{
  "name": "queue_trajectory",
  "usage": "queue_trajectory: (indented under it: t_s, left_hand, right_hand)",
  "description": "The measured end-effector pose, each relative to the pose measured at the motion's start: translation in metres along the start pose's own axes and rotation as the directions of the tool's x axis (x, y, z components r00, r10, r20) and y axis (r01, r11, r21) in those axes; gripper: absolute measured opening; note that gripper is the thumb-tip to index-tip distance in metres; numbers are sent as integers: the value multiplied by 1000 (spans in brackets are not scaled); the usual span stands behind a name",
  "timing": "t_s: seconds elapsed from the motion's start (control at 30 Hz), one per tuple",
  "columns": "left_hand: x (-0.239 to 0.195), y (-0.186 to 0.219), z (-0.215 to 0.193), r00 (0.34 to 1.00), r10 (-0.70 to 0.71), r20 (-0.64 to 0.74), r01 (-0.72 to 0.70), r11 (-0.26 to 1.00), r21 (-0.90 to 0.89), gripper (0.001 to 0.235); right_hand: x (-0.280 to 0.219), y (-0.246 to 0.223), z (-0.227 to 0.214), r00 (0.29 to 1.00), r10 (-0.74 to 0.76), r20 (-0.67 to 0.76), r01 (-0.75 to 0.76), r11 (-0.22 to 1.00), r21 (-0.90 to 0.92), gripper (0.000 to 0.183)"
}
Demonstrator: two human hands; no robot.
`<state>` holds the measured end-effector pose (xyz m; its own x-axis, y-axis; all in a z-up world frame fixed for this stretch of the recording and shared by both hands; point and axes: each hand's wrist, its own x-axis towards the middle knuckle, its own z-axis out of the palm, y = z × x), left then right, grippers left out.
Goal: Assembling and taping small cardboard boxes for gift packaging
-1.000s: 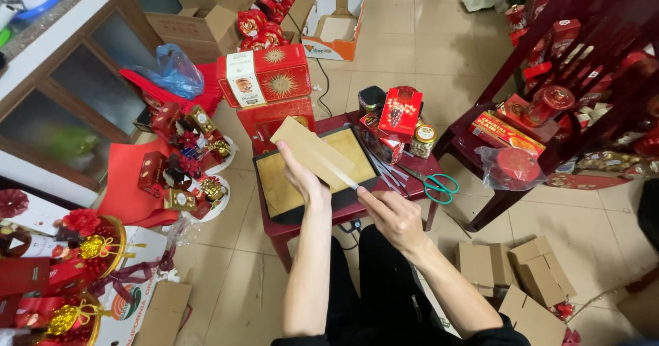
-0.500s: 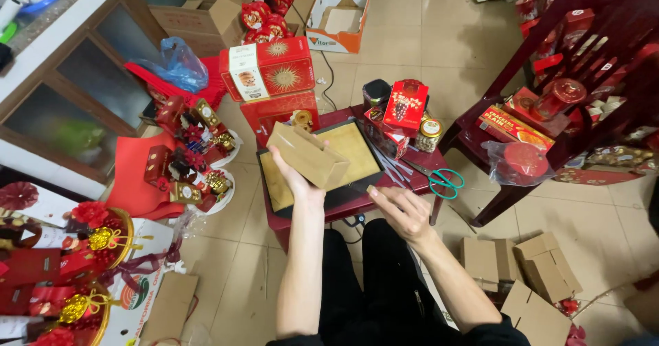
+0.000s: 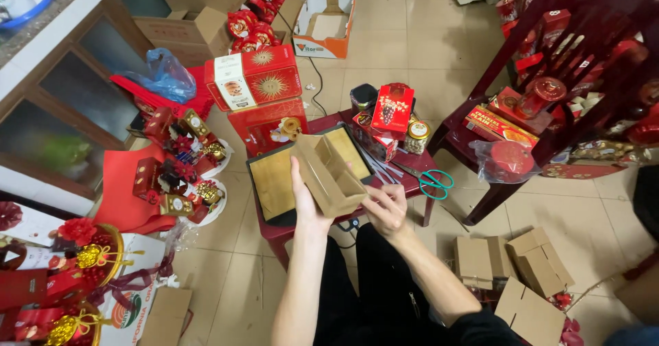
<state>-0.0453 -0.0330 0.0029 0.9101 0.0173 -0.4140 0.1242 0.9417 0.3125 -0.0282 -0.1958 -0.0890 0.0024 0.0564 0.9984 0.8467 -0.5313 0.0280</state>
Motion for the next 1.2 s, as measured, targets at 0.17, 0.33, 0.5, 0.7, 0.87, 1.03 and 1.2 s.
queue_trajectory:
  t_s: [0.17, 0.33, 0.5, 0.7, 0.87, 1.03, 1.2]
  left_hand:
    - [-23, 4, 11, 992, 119, -42, -100, 941, 322, 79]
    - [-48, -16, 21, 971, 223, 85, -224, 728, 648, 87]
    - [-34, -32, -15, 782, 317, 536, -617, 278, 736, 76]
    - [-40, -34, -24, 535, 349, 769, -832, 59, 552, 70]
    - [-47, -36, -40, 599, 358, 717, -788, 100, 608, 70]
    - [-55, -37, -59, 609, 336, 718, -761, -7, 649, 76]
    - [-41, -38, -95, 509, 307, 804, -790, -204, 578, 78]
  right_hand:
    - [-44, -6, -9, 852, 493, 174, -523, 810, 265, 21]
    - [-81, 3, -8, 589, 707, 392, -807, 495, 321, 33]
    - [-40, 9, -18, 499, 628, 597, -865, 397, 306, 59]
    - [-3, 20, -21, 426, 488, 762, -899, 325, 295, 55]
    - [-57, 5, -3, -83, 530, 844, -760, -582, 291, 44]
    - [-65, 2, 6, -278, 546, 790, -651, -712, 263, 37]
    - [-14, -13, 9, -294, 566, 771, -640, -715, 281, 46]
